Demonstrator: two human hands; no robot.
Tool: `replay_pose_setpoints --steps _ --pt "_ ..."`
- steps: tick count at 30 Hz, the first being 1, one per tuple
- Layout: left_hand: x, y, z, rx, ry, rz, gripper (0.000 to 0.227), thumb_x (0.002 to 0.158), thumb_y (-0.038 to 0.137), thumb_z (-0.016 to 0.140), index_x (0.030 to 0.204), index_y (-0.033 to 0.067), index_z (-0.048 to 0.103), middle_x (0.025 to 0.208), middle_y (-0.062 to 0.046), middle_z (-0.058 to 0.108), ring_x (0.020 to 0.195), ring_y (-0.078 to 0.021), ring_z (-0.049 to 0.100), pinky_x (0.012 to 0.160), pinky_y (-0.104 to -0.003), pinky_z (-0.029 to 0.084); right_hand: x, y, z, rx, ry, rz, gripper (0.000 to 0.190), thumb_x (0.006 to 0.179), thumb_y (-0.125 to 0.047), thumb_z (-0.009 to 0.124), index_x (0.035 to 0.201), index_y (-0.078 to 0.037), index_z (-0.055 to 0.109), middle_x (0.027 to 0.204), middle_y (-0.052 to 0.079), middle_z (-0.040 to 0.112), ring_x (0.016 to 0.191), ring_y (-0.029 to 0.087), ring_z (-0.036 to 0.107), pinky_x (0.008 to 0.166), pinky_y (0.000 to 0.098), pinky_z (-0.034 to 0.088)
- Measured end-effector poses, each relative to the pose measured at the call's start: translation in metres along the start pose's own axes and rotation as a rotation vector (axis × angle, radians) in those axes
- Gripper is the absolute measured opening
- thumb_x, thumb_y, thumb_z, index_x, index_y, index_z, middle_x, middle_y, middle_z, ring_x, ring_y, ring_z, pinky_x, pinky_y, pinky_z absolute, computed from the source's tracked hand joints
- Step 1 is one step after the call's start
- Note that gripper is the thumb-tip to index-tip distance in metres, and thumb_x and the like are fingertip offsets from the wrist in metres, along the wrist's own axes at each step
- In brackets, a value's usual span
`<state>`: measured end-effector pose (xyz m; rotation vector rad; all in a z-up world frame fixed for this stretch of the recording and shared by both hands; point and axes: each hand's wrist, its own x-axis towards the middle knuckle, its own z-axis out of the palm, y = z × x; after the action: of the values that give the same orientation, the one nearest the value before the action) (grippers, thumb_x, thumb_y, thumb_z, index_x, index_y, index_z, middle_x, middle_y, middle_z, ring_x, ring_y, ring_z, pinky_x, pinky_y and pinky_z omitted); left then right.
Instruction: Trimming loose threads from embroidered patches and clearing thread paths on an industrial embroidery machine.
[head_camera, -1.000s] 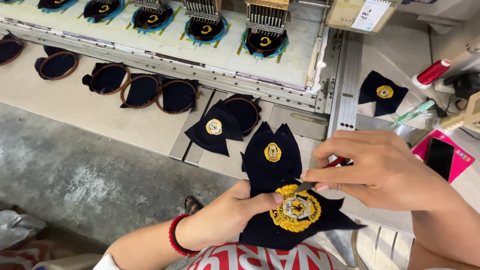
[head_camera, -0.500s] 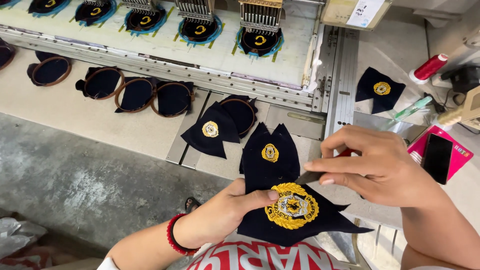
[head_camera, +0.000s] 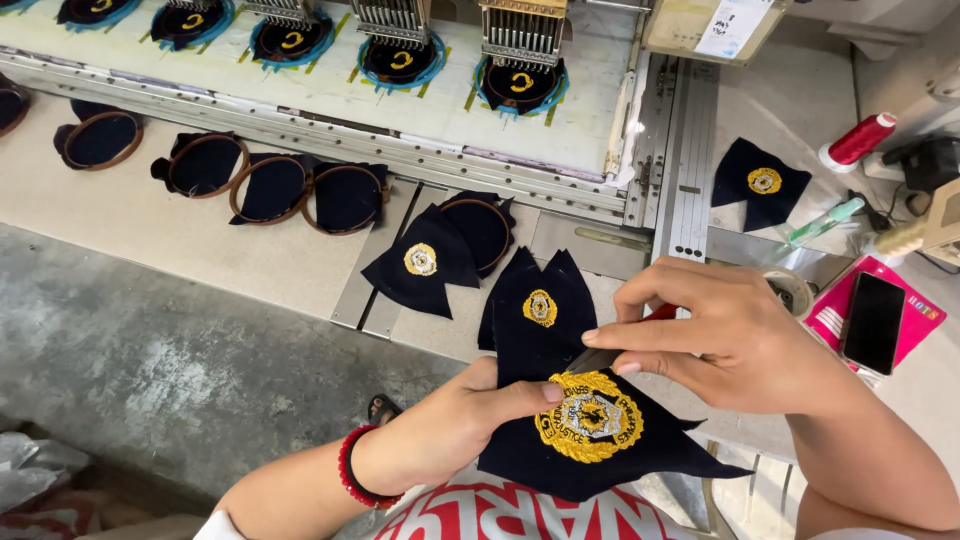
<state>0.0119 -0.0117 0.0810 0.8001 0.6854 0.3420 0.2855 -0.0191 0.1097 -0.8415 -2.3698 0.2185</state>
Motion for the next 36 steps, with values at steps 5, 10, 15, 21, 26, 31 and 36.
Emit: replay_pose_setpoints --steps 5,10,15,21,26,31,36 --pt "-0.001 0.003 0.003 -0.045 0.044 -0.037 0.043 0.097 0.015 0.066 0.133 -0.0066 0.071 0.125 -0.017 0.079 0.112 -0.0257 0.074 0.102 -0.037 0.059 0.0 0.0 0.001 -0.005 0.02 0.012 0.028 0.098 -0.023 0.077 0.126 -0.028 0.076 0.098 0.0 0.064 0.075 0.017 0.058 0.065 0.028 0.048" --pt "-0.001 0.001 0.001 -0.035 0.013 -0.02 0.041 0.099 0.015 0.065 0.133 -0.0064 0.071 0.123 -0.016 0.078 0.112 -0.0246 0.074 0.101 -0.037 0.059 0.0 -0.001 0.003 -0.005 0.018 0.006 0.026 0.1 -0.024 0.075 0.126 -0.027 0.076 0.099 0.001 0.063 0.075 0.018 0.058 0.066 0.0295 0.048" --pt "0.0 -0.003 -0.002 0.022 -0.019 0.013 0.038 0.102 0.017 0.063 0.132 -0.0063 0.07 0.122 -0.015 0.077 0.111 -0.0243 0.074 0.1 -0.036 0.06 -0.001 -0.001 0.003 -0.008 0.012 0.001 0.03 0.099 -0.018 0.077 0.127 -0.027 0.075 0.099 0.001 0.064 0.074 0.018 0.058 0.066 0.0297 0.048" --pt "0.0 -0.005 -0.005 0.216 -0.022 0.066 0.039 0.104 0.024 0.061 0.129 -0.0039 0.072 0.121 -0.009 0.078 0.111 -0.0177 0.073 0.1 -0.032 0.059 -0.001 -0.002 0.003 -0.008 0.006 0.012 0.033 0.098 -0.016 0.079 0.129 -0.028 0.075 0.1 0.001 0.065 0.074 0.018 0.058 0.065 0.0289 0.049" --pt "0.003 -0.014 -0.012 0.526 0.028 0.144 0.028 0.112 0.027 0.058 0.1 0.0047 0.07 0.09 0.007 0.059 0.085 -0.0079 0.052 0.076 -0.03 0.048 0.004 -0.007 -0.002 -0.053 0.006 -0.021 0.029 0.097 -0.014 0.081 0.123 -0.023 0.076 0.101 0.003 0.065 0.073 0.02 0.056 0.062 0.0296 0.046" --pt "0.001 -0.012 -0.011 0.637 0.04 0.117 0.034 0.114 0.029 0.058 0.086 0.0089 0.059 0.079 0.007 0.049 0.075 -0.0092 0.044 0.067 -0.031 0.04 0.005 -0.009 -0.004 -0.138 -0.036 -0.011 0.023 0.096 -0.018 0.08 0.118 -0.027 0.077 0.097 -0.002 0.066 0.073 0.017 0.061 0.057 0.0307 0.042" --pt "0.006 -0.013 -0.014 0.653 0.05 0.142 0.04 0.115 0.03 0.059 0.079 0.0132 0.049 0.078 0.008 0.042 0.074 -0.01 0.039 0.067 -0.033 0.036 0.001 -0.004 -0.002 -0.128 0.003 -0.035 0.025 0.097 -0.016 0.081 0.119 -0.025 0.074 0.098 -0.001 0.064 0.073 0.018 0.06 0.059 0.0294 0.043"
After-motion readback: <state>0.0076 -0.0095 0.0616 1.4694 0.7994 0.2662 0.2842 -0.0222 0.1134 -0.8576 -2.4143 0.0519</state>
